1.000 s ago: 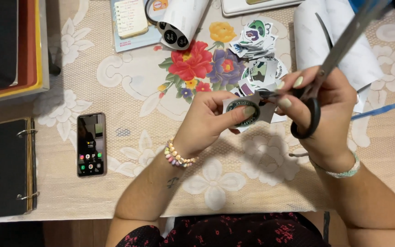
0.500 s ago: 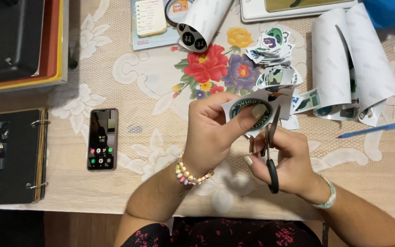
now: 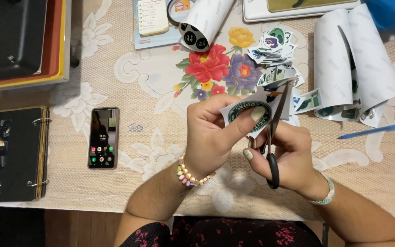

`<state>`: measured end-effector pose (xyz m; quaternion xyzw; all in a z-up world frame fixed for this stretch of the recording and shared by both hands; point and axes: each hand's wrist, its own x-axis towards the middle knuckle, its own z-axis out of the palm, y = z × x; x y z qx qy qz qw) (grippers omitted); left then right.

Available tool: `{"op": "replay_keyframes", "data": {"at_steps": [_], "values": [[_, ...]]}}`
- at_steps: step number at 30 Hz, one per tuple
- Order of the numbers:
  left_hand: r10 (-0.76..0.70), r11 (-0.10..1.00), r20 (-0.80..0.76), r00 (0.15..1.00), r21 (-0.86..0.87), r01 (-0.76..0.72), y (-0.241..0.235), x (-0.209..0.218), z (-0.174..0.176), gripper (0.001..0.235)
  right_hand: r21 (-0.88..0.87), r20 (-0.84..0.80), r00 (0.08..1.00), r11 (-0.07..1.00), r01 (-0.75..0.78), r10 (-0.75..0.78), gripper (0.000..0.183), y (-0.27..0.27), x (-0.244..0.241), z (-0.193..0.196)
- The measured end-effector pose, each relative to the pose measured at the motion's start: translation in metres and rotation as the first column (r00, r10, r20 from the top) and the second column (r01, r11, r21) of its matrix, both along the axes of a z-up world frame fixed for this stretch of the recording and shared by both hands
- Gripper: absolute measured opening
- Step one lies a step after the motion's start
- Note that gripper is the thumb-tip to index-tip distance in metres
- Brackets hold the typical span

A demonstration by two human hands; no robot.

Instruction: Cutting out stickers and wrapping a sublimation transfer sheet around a white tumbler.

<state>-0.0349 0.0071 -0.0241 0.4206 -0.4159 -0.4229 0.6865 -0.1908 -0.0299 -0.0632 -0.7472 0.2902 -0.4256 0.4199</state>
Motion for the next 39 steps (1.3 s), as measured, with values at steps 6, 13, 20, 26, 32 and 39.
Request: {"op": "replay_keyframes", "data": {"at_steps": [6, 13, 20, 26, 32, 39], "values": [[-0.003, 1.000, 0.003, 1.000, -0.010, 0.003, -0.001, 0.001, -0.004, 0.019, -0.054, -0.024, 1.000, 0.998, -0.015, 0.014, 0.020, -0.005, -0.001, 0.005], [-0.010, 1.000, -0.020, 1.000, -0.008, 0.009, -0.002, -0.001, -0.003, 0.013, -0.035, -0.017, 1.000, 0.999, -0.019, 0.018, 0.019, -0.004, -0.003, 0.004], [-0.047, 0.998, -0.023, 0.999, 0.035, 0.047, -0.003, -0.001, -0.002, 0.013, -0.026, -0.031, 0.999, 0.999, -0.035, 0.035, 0.020, -0.003, -0.008, 0.007], [-0.060, 0.996, -0.047, 0.997, 0.066, 0.063, -0.003, -0.004, -0.002, 0.012, -0.014, -0.063, 0.998, 1.000, -0.010, 0.009, 0.019, -0.002, -0.014, 0.004], [-0.068, 0.997, -0.021, 0.997, 0.047, 0.069, -0.002, -0.004, -0.001, 0.011, 0.014, -0.073, 0.997, 1.000, 0.003, -0.002, 0.019, -0.001, -0.017, 0.005], [-0.100, 0.993, -0.048, 0.994, 0.051, 0.102, -0.001, -0.004, -0.002, 0.009, 0.025, -0.071, 0.997, 1.000, -0.012, 0.013, 0.019, 0.001, -0.020, 0.010]]}}
